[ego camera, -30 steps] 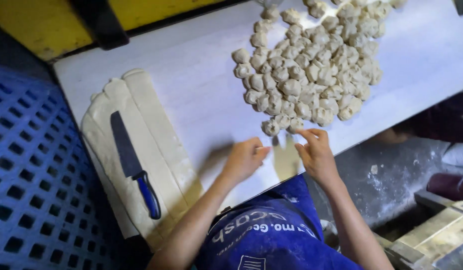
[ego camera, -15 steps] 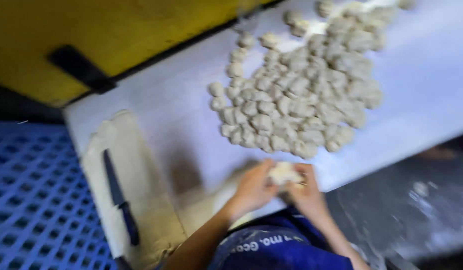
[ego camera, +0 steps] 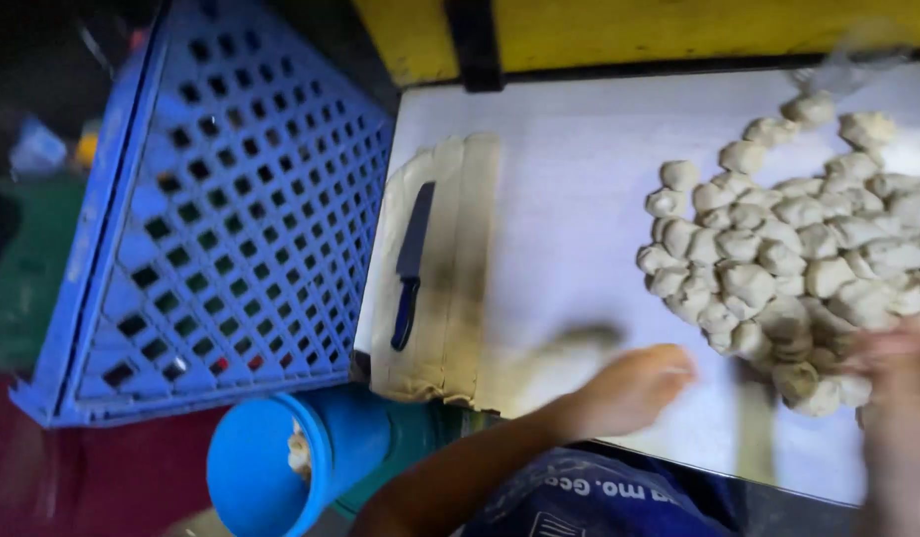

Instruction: The person is portioning dough by tearing small pieces from long strips and rolling them into small balls on a work surface.

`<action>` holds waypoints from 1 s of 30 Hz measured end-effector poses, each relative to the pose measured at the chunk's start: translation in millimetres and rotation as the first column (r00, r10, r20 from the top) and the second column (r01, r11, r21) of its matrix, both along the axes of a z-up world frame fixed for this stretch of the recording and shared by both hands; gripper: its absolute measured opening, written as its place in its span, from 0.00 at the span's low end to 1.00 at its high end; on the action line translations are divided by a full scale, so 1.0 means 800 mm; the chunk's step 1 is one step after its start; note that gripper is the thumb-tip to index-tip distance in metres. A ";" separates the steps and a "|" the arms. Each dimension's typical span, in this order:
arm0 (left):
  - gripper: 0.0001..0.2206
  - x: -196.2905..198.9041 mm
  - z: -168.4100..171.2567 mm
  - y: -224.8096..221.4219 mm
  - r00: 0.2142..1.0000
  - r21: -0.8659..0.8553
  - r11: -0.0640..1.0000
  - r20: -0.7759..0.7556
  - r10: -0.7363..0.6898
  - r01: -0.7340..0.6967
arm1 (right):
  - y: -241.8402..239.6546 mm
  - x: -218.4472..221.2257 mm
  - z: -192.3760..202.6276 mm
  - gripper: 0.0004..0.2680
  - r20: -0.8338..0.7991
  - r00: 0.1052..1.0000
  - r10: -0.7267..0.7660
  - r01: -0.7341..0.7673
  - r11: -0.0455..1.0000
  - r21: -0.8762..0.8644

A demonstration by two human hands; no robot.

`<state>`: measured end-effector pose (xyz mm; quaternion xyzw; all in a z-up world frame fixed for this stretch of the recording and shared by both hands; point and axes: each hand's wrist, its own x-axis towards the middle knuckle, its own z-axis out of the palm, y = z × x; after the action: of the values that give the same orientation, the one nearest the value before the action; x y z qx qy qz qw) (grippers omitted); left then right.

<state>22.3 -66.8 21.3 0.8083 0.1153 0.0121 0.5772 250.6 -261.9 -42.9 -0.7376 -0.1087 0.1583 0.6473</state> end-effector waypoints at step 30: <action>0.16 -0.336 0.039 0.201 0.750 0.071 0.751 -0.038 0.660 -0.657 | 0.335 -0.339 0.057 0.08 -0.315 0.835 0.451 -0.483 0.875 -0.028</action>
<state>-246.2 94.0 52.8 0.7309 0.4096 0.1930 0.5107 -20.2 6.2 2.6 -0.6896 -0.1781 0.4265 0.5575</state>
